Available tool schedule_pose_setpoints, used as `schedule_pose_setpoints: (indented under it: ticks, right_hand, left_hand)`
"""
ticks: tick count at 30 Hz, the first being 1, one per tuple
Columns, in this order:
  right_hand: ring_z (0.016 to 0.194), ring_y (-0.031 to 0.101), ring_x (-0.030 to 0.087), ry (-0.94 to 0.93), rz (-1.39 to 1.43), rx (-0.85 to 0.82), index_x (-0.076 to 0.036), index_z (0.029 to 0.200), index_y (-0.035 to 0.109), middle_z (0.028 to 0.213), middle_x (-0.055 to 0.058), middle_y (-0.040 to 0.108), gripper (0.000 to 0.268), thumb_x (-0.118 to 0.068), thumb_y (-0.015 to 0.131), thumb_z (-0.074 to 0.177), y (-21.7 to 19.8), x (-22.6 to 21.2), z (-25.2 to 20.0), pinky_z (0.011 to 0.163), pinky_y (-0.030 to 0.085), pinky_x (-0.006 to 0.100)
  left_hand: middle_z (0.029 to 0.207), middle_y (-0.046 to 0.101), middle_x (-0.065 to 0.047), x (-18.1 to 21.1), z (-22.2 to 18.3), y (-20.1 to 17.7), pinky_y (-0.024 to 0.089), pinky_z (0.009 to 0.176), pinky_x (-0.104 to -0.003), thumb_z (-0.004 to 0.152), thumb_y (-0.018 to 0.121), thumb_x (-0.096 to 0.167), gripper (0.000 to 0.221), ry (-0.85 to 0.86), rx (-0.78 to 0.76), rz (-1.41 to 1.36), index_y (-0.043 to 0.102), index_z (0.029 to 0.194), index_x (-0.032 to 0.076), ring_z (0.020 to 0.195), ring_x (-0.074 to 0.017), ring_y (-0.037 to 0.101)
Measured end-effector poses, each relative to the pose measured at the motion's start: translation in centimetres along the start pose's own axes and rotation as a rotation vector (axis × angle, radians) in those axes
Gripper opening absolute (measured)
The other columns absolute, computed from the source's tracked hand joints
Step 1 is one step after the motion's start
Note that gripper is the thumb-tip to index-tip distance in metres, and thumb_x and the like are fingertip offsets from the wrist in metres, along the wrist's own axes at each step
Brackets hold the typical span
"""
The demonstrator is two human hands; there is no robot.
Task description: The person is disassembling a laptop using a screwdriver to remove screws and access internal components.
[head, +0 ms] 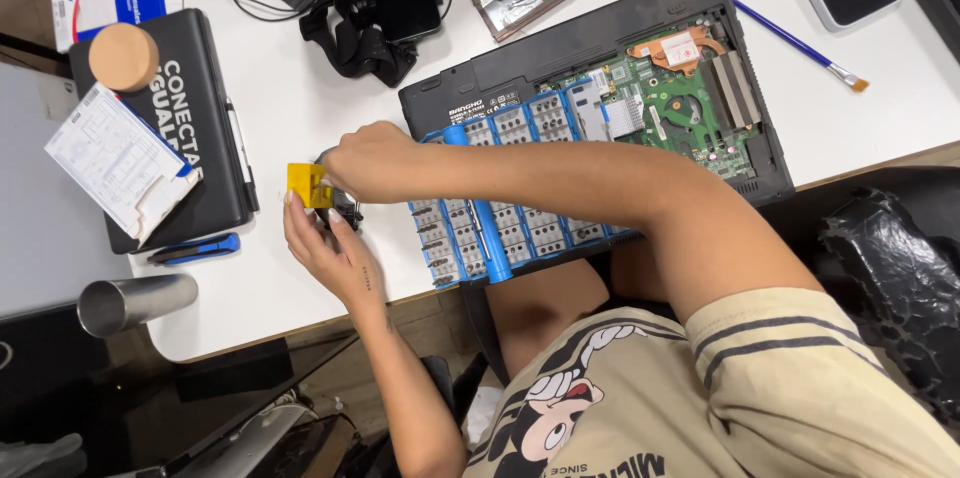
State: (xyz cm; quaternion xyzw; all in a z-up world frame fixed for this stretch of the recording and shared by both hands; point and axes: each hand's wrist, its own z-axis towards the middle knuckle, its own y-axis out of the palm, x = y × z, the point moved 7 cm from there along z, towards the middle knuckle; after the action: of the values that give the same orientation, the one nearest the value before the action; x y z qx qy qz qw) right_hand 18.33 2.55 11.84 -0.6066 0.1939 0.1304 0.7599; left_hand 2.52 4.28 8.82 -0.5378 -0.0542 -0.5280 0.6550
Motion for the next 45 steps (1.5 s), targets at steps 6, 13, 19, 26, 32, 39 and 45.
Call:
schedule_pose_setpoints:
  ticks: [6, 13, 19, 26, 32, 39, 45]
  right_hand:
    - [0.058, 0.074, 0.032, -0.031, -0.094, 0.064, -0.003, 0.086, 0.079, 0.062, 0.016, 0.071, 0.015, -0.01, 0.068, 0.092, 0.1, 0.5, 0.3, 0.056, 0.059, 0.044]
    - [0.099, 0.073, 0.021, 0.258, 0.386, 0.115, -0.013, 0.118, 0.068, 0.111, 0.006, 0.075, 0.028, -0.005, 0.06, 0.092, -12.7, 9.1, -6.1, 0.081, 0.06, 0.034]
    - [0.064, 0.067, 0.003, 0.738, 0.661, 0.634, -0.013, 0.081, 0.07, 0.068, -0.004, 0.069, 0.014, -0.018, 0.064, 0.092, -20.7, 26.8, -23.2, 0.075, 0.061, 0.019]
    - [0.063, 0.053, 0.021, 0.327, 0.153, 0.918, 0.004, 0.107, 0.057, 0.072, 0.012, 0.056, 0.026, -0.01, 0.051, 0.128, -22.6, 28.6, -32.4, 0.061, 0.037, 0.037]
    - [0.061, 0.032, 0.02, 0.321, -0.089, 0.854, 0.007, 0.105, 0.053, 0.074, 0.008, 0.037, 0.029, -0.013, 0.053, 0.126, -20.6, 29.2, -32.8, 0.058, 0.022, 0.039]
    - [0.062, 0.035, 0.02, 0.276, -0.045, 0.866, 0.007, 0.108, 0.058, 0.077, 0.009, 0.042, 0.029, -0.014, 0.052, 0.126, -20.5, 29.0, -33.2, 0.059, 0.024, 0.038]
    - [0.063, 0.039, 0.023, 0.262, -0.037, 0.841, 0.008, 0.106, 0.058, 0.079, 0.011, 0.047, 0.027, -0.009, 0.056, 0.127, -20.0, 29.3, -33.6, 0.06, 0.029, 0.039]
  left_hand:
    - [0.157, 0.041, -0.015, 0.5, -0.3, 0.1, 0.053, 0.103, -0.051, 0.118, 0.05, 0.02, 0.049, -0.007, -0.012, 0.014, 0.036, 0.164, 0.013, 0.125, -0.0323, 0.052]
    - [0.159, 0.04, -0.023, 0.2, -0.8, 0.2, 0.052, 0.111, -0.046, 0.116, 0.05, 0.007, 0.048, 0.055, 0.043, -0.17, 0.039, 0.163, 0.01, 0.134, -0.0367, 0.054]
    - [0.158, 0.037, -0.026, 1.2, -0.6, 0.3, 0.052, 0.115, -0.049, 0.116, 0.048, 0.003, 0.048, 0.02, 0.029, -0.174, 0.036, 0.163, 0.007, 0.137, -0.0402, 0.054]
    - [0.159, 0.039, -0.024, 2.9, -0.4, 0.6, 0.05, 0.111, -0.049, 0.117, 0.048, 0.003, 0.048, 0.006, 0.006, -0.068, 0.035, 0.163, 0.006, 0.134, -0.0391, 0.053]
    - [0.157, 0.04, -0.022, 2.5, -0.6, 0.8, 0.05, 0.11, -0.049, 0.119, 0.047, 0.007, 0.047, 0.003, 0.022, -0.01, 0.034, 0.164, 0.009, 0.129, -0.0368, 0.055]
    - [0.156, 0.043, -0.023, 2.5, -0.4, 1.1, 0.05, 0.104, -0.046, 0.118, 0.049, 0.008, 0.049, -0.017, 0.019, 0.042, 0.034, 0.165, 0.01, 0.126, -0.0367, 0.059]
    - [0.158, 0.043, -0.022, 2.1, -0.6, 1.3, 0.052, 0.1, -0.045, 0.12, 0.049, 0.013, 0.047, 0.02, 0.025, 0.049, 0.034, 0.165, 0.011, 0.126, -0.037, 0.061]
